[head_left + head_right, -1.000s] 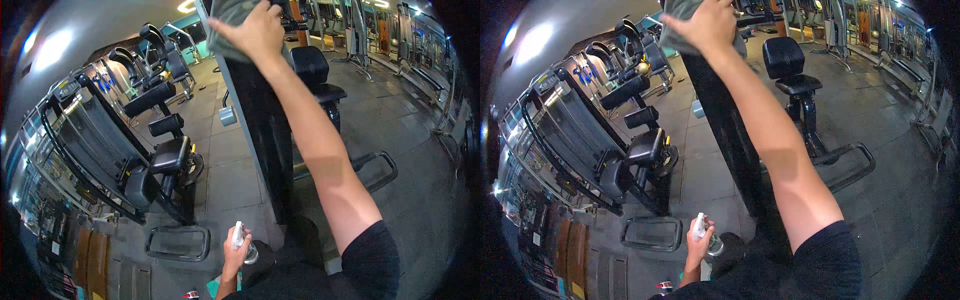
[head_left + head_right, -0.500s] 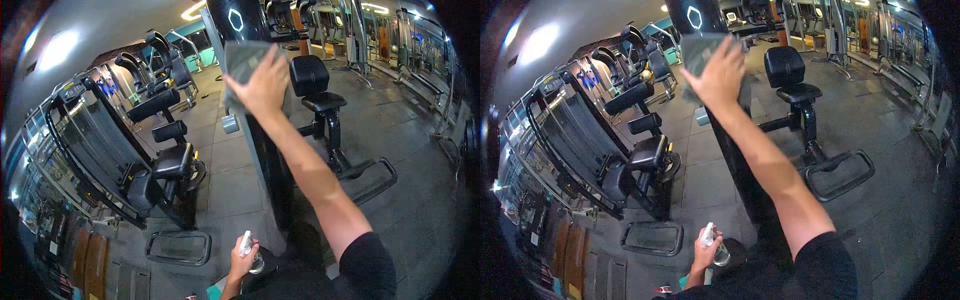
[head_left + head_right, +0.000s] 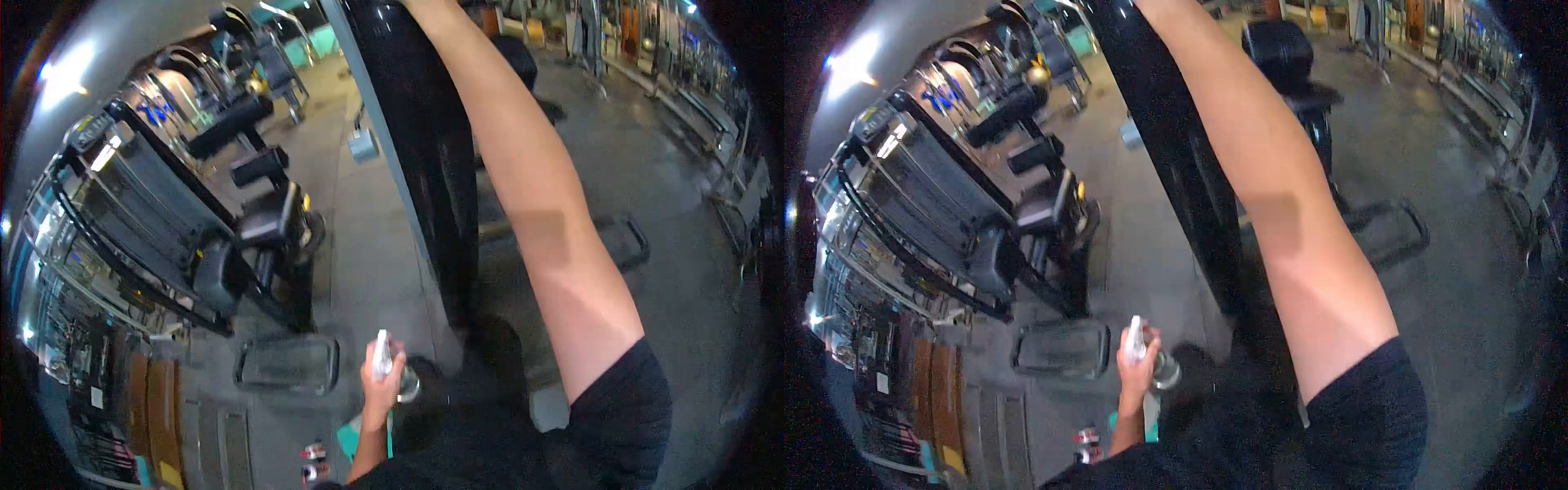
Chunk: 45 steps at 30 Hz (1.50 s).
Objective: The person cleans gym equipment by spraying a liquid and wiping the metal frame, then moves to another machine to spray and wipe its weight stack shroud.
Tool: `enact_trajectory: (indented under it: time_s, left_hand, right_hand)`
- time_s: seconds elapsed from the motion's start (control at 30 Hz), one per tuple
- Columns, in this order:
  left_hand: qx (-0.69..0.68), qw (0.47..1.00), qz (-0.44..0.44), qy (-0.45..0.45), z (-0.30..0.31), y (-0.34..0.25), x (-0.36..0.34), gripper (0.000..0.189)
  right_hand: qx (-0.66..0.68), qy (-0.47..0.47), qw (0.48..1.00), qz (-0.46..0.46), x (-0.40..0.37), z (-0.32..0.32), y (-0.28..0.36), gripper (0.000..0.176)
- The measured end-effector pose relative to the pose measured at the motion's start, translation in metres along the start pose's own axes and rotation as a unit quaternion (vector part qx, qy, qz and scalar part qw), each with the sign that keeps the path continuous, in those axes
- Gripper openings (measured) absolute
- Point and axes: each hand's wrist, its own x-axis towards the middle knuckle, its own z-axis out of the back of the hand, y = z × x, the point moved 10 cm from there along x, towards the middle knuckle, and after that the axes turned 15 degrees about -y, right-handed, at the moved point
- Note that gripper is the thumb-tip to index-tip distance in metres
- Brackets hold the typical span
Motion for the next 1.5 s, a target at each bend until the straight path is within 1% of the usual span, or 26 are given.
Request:
enact_trajectory:
  time_s: [0.13, 0.2, 0.23, 0.3, 0.33, 0.4, 0.43, 0.47, 0.5, 0.53, 0.6, 0.63, 0.7, 0.83, 0.9, 0.93, 1.0, 1.03, 1.1, 1.13, 1.17, 1.2, 1.27, 1.33, 1.37, 1.5]
  left_hand:
    - [-0.007, 1.000, -0.008, 0.026, -0.018, 0.008, -0.010, 0.040]
    - [0.008, 0.999, -0.004, 0.046, -0.024, 0.013, -0.011, 0.039]
    - [0.016, 0.999, 0.017, 0.045, -0.026, 0.016, -0.016, 0.039]
    - [0.019, 0.998, -0.029, 0.061, -0.040, 0.001, -0.014, 0.039]
    - [0.020, 0.997, -0.020, 0.065, -0.046, 0.002, -0.012, 0.039]
    - [0.024, 0.997, -0.042, 0.059, -0.056, -0.001, -0.015, 0.038]
    - [0.013, 0.997, 0.026, 0.076, -0.061, 0.003, -0.016, 0.037]
    - [0.011, 0.997, 0.028, 0.073, -0.068, 0.005, -0.015, 0.037]
    - [0.008, 0.998, -0.017, 0.056, -0.068, -0.001, -0.013, 0.037]
    - [0.004, 0.997, -0.065, 0.041, -0.068, -0.009, -0.011, 0.036]
    - [0.025, 0.997, -0.070, 0.032, -0.069, -0.014, -0.006, 0.032]
    - [0.026, 0.994, -0.102, 0.040, -0.071, -0.019, -0.004, 0.031]
    - [0.021, 0.990, -0.131, 0.047, -0.071, -0.020, 0.002, 0.029]
    - [0.014, 0.990, -0.129, 0.056, -0.083, 0.001, 0.012, 0.026]
    - [-0.002, 0.991, -0.126, 0.055, -0.093, 0.015, 0.019, 0.025]
    - [0.000, 0.988, -0.143, 0.059, -0.098, 0.018, 0.021, 0.024]
    - [-0.001, 0.985, -0.159, 0.062, -0.107, 0.025, 0.026, 0.024]
    - [0.000, 0.980, -0.190, 0.057, -0.110, 0.023, 0.027, 0.024]
    - [0.004, 0.974, -0.220, 0.053, -0.110, 0.022, 0.025, 0.023]
    - [0.006, 0.975, -0.216, 0.057, -0.109, 0.020, 0.024, 0.023]
    - [0.009, 0.975, -0.212, 0.060, -0.108, 0.020, 0.022, 0.023]
    - [0.012, 0.975, -0.213, 0.060, -0.106, 0.019, 0.021, 0.023]
    - [0.022, 0.965, -0.254, 0.068, -0.103, 0.013, 0.016, 0.023]
    - [0.012, 0.966, -0.252, 0.055, -0.099, 0.010, 0.020, 0.023]
    - [0.001, 0.968, -0.246, 0.044, -0.095, 0.010, 0.018, 0.023]
    - [0.060, 0.962, -0.263, 0.052, -0.073, 0.009, 0.001, 0.025]
  right_hand:
    - [0.064, -0.047, 0.995, 0.063, -0.163, 0.063, -0.070, 0.125]
    - [0.089, -0.082, 0.992, 0.036, -0.235, 0.084, -0.104, 0.113]
    - [0.081, -0.063, 0.994, 0.026, -0.269, 0.084, -0.123, 0.113]
    - [-0.040, -0.122, 0.979, 0.158, -0.324, 0.100, -0.127, 0.137]
    - [-0.046, -0.116, 0.980, 0.158, -0.349, 0.103, -0.141, 0.137]
    - [-0.044, -0.063, 0.978, 0.193, -0.403, 0.108, -0.165, 0.141]
    - [-0.047, -0.056, 0.979, 0.191, -0.427, 0.120, -0.178, 0.141]
    - [-0.095, -0.014, 0.971, 0.218, -0.450, 0.120, -0.188, 0.140]
    - [-0.143, 0.029, 0.959, 0.243, -0.475, 0.120, -0.197, 0.139]
    - [-0.144, 0.032, 0.959, 0.243, -0.497, 0.129, -0.207, 0.139]
    - [-0.158, 0.131, 0.966, 0.159, -0.538, 0.135, -0.253, 0.130]
    - [-0.161, 0.131, 0.965, 0.162, -0.545, 0.141, -0.262, 0.130]
    - [-0.027, 0.148, 0.986, 0.077, -0.548, 0.148, -0.282, 0.117]
    - [-0.025, 0.210, 0.969, 0.125, -0.543, 0.154, -0.299, 0.116]
    - [0.013, 0.333, 0.943, -0.015, -0.553, 0.145, -0.335, 0.115]
    - [0.012, 0.334, 0.942, -0.010, -0.549, 0.147, -0.333, 0.115]
    - [0.069, 0.346, 0.929, -0.113, -0.551, 0.150, -0.343, 0.101]
    - [0.069, 0.346, 0.929, -0.110, -0.556, 0.153, -0.347, 0.101]
    - [0.099, 0.245, 0.925, -0.274, -0.566, 0.176, -0.376, 0.079]
    - [0.072, 0.236, 0.907, -0.341, -0.584, 0.191, -0.398, 0.073]
    - [0.045, 0.226, 0.884, -0.406, -0.600, 0.212, -0.420, 0.070]
    - [0.066, 0.220, 0.871, -0.434, -0.604, 0.231, -0.430, 0.078]
    - [0.115, 0.200, 0.800, -0.554, -0.632, 0.266, -0.446, 0.079]
    - [0.102, 0.102, 0.837, -0.527, -0.637, 0.295, -0.442, 0.077]
    - [0.104, 0.104, 0.838, -0.526, -0.642, 0.296, -0.442, 0.077]
    - [0.039, 0.134, 0.952, -0.272, -0.602, 0.291, -0.372, 0.075]
